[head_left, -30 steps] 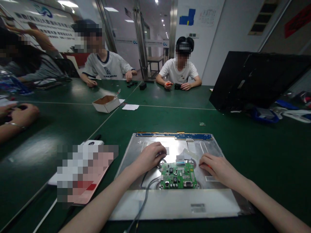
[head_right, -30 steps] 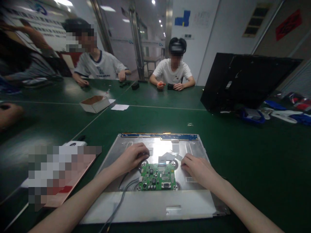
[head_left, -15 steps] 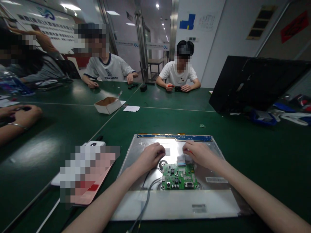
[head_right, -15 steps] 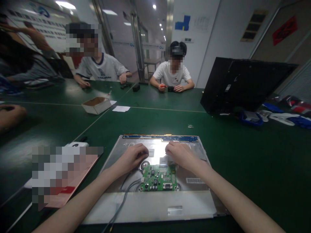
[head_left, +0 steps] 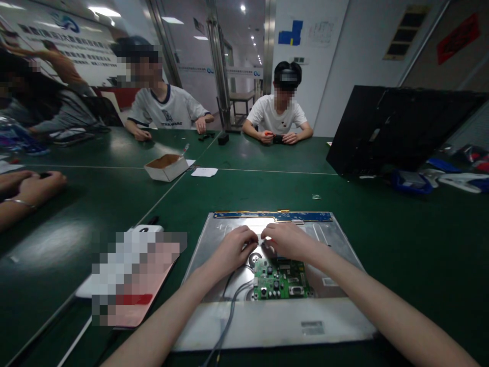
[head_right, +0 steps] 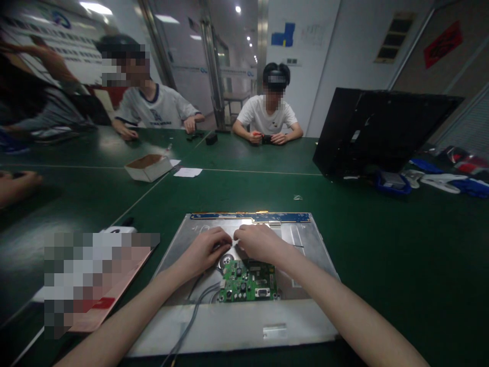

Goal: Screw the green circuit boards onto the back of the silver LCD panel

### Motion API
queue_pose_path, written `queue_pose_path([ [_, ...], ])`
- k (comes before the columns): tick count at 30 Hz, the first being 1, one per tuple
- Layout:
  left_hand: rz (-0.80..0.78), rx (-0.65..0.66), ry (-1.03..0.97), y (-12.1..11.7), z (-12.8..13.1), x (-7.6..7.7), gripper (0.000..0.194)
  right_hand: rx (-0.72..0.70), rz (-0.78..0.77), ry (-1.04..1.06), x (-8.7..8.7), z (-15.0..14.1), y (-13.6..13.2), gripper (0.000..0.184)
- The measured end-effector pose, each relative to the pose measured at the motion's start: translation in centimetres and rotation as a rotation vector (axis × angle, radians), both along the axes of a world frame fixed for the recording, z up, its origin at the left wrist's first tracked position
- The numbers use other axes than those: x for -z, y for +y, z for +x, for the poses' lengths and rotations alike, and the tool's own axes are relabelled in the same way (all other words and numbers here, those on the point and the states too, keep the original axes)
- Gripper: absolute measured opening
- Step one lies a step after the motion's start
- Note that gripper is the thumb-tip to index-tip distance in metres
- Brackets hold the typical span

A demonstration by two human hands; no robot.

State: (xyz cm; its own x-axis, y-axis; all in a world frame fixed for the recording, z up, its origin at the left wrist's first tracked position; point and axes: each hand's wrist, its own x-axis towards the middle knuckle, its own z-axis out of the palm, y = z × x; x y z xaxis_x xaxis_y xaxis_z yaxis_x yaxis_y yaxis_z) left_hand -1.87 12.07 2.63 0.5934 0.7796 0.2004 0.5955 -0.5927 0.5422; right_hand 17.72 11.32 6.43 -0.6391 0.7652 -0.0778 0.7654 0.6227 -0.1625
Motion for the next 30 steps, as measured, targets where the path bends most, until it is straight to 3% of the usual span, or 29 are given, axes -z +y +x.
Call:
queue_pose_path([
  [6,0.011,0.0,-0.002,-0.2,0.1,-0.1,0.008,-0.063,-0.054,-0.023,-2.4,0.9,-4.0,0.032],
  [10,0.008,0.005,-0.003,-0.2,0.1,-0.2,0.007,-0.108,-0.068,-0.067,-2.5,0.4,-6.3,0.049],
  [13,0.015,0.001,-0.006,-0.3,0.1,-0.2,0.007,-0.111,-0.02,-0.105,-2.2,-0.4,-7.1,0.046],
  [18,0.011,0.0,0.002,-0.3,0.0,-0.2,0.007,-0.101,0.05,-0.169,-2.1,-0.8,-7.3,0.036],
  [23,0.016,-0.001,0.011,-0.4,0.0,-0.3,0.008,-0.126,0.097,-0.102,-3.3,-0.1,-7.3,0.017],
  [30,0.023,-0.008,-0.061,-0.1,-0.1,0.3,0.011,-0.006,0.2,-0.068,-4.2,1.6,-4.7,0.016],
])
